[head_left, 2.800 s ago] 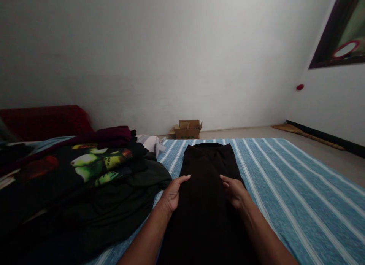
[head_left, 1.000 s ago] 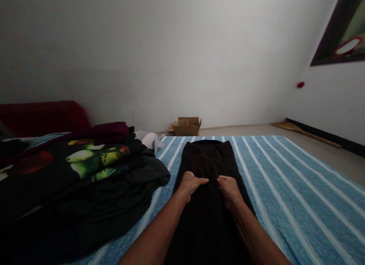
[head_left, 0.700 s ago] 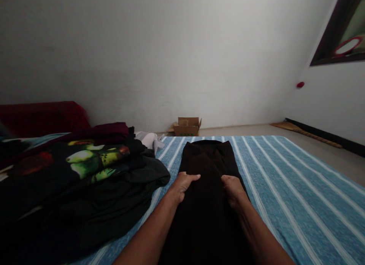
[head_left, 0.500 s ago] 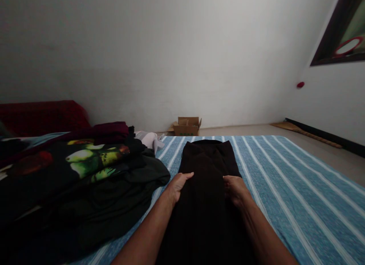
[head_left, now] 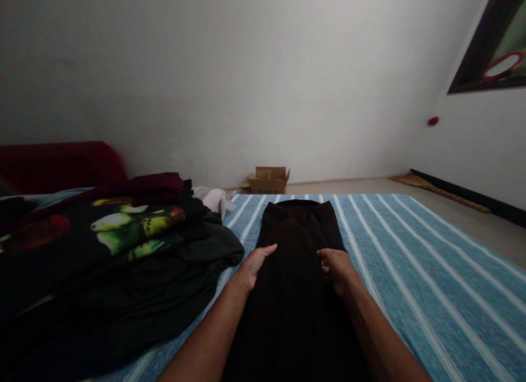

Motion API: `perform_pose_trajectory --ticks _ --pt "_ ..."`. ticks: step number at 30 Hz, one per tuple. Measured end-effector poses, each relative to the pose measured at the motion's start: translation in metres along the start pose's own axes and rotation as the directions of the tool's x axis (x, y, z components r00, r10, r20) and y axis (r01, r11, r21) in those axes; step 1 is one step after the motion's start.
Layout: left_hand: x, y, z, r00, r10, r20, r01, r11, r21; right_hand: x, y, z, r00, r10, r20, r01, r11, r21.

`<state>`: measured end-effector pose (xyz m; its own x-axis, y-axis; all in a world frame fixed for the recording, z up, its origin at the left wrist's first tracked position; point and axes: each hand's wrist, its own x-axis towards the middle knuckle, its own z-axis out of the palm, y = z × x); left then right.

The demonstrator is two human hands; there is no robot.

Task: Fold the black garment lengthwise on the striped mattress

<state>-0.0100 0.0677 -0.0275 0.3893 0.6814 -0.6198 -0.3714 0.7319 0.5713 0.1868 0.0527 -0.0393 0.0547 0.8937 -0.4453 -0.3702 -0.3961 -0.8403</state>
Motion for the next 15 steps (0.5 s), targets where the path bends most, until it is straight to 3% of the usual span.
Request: perform_pose_trajectory --ticks 7,15 --pt "-0.004 0.001 0.003 0.996 0.023 0.081 -0.02 0.999 -0.04 0.003 -0.001 -0.004 0.993 0.097 0.07 -0.102 0.992 0.07" --pt "-0.041 -0.019 -0.003 0.996 0.049 0.075 -0.049 0.999 -0.001 0.006 0.0 -0.003 0.996 0.069 0.061 -0.071 0.997 0.038"
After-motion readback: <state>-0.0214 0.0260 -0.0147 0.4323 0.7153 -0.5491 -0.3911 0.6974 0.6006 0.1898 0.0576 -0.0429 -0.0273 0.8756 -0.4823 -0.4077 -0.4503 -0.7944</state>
